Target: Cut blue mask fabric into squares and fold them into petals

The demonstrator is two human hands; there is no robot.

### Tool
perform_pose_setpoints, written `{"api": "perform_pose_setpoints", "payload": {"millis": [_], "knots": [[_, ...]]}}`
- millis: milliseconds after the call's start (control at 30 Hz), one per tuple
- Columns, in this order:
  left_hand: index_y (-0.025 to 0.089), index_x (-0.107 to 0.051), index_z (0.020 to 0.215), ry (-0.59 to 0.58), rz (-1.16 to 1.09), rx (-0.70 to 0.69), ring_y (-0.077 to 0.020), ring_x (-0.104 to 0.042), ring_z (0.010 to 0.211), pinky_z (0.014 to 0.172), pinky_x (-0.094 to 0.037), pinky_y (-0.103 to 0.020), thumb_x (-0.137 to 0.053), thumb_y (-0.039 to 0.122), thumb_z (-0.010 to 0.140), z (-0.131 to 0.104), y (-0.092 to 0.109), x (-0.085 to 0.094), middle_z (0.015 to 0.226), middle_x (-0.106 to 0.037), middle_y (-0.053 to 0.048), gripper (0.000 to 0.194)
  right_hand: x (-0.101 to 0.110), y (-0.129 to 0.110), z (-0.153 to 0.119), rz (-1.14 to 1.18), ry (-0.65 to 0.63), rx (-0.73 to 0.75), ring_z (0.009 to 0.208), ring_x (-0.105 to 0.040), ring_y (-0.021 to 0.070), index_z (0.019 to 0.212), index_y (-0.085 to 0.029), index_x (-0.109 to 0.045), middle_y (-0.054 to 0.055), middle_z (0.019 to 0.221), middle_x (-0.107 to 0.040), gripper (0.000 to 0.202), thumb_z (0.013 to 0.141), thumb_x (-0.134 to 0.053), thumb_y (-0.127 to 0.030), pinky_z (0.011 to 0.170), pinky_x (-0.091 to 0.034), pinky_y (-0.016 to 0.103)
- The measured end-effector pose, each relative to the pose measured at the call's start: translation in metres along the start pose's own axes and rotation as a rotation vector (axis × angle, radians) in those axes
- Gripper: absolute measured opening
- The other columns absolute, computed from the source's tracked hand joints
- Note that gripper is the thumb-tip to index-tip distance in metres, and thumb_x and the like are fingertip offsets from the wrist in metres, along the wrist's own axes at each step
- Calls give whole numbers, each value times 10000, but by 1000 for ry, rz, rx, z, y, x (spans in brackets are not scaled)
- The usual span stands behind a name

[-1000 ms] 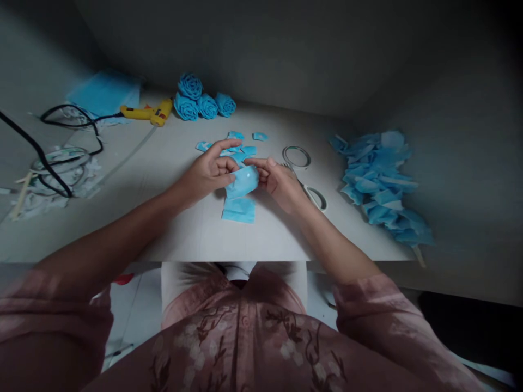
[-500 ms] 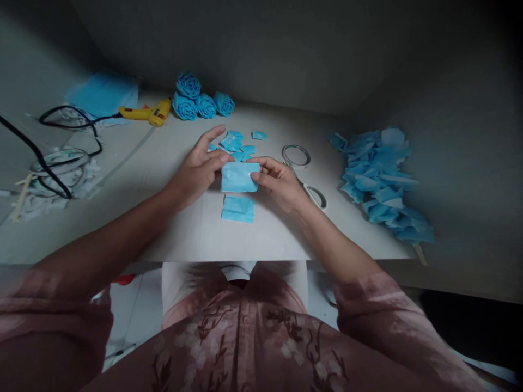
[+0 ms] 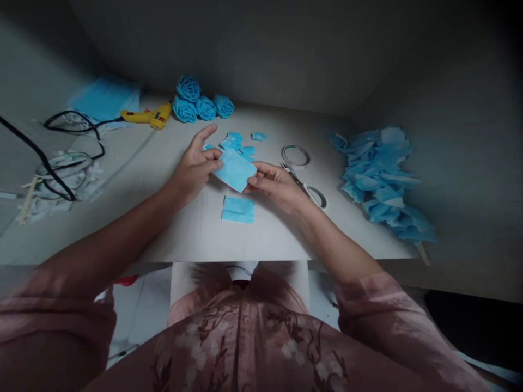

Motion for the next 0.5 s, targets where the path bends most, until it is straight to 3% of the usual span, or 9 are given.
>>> {"api": "perform_pose_setpoints", "payload": {"millis": [167, 300, 500], "knots": [[277, -536, 1436, -63, 71, 30, -141, -582, 647, 661, -451, -273, -845, 206, 622, 1, 2, 2, 771, -636, 35, 874, 1, -5, -1, -40, 77, -16, 699, -673, 145, 831, -197, -739, 5, 730, -706, 466, 754, -867, -637, 728, -587, 295], [262, -556, 1440, -85, 114, 40, -135, -599, 634, 648, -473, -261, -877, 222, 618, 0, 2, 2, 789, -668, 21, 884, 1, -8, -2, -176, 37, -1, 662, -636, 121, 765, -187, -736, -16, 680, -699, 447, 698, -923, -587, 711, -549, 270], [285, -525, 1460, -104, 45, -15, -150, -640, 677, 658, -501, -264, -920, 260, 622, 0, 1, 4, 817, -719, 19, 926, -1, -8, -3, -160, 17, -46, 670, -658, 119, 763, -182, -752, -28, 669, -693, 413, 644, -965, -515, 705, -559, 264]]}}
Point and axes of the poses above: each hand's wrist, its own z-axis towards the middle knuckle, its own x-axis out of the back of the hand, y = z × x, the point moved 1 cm from there along z, towards the middle knuckle
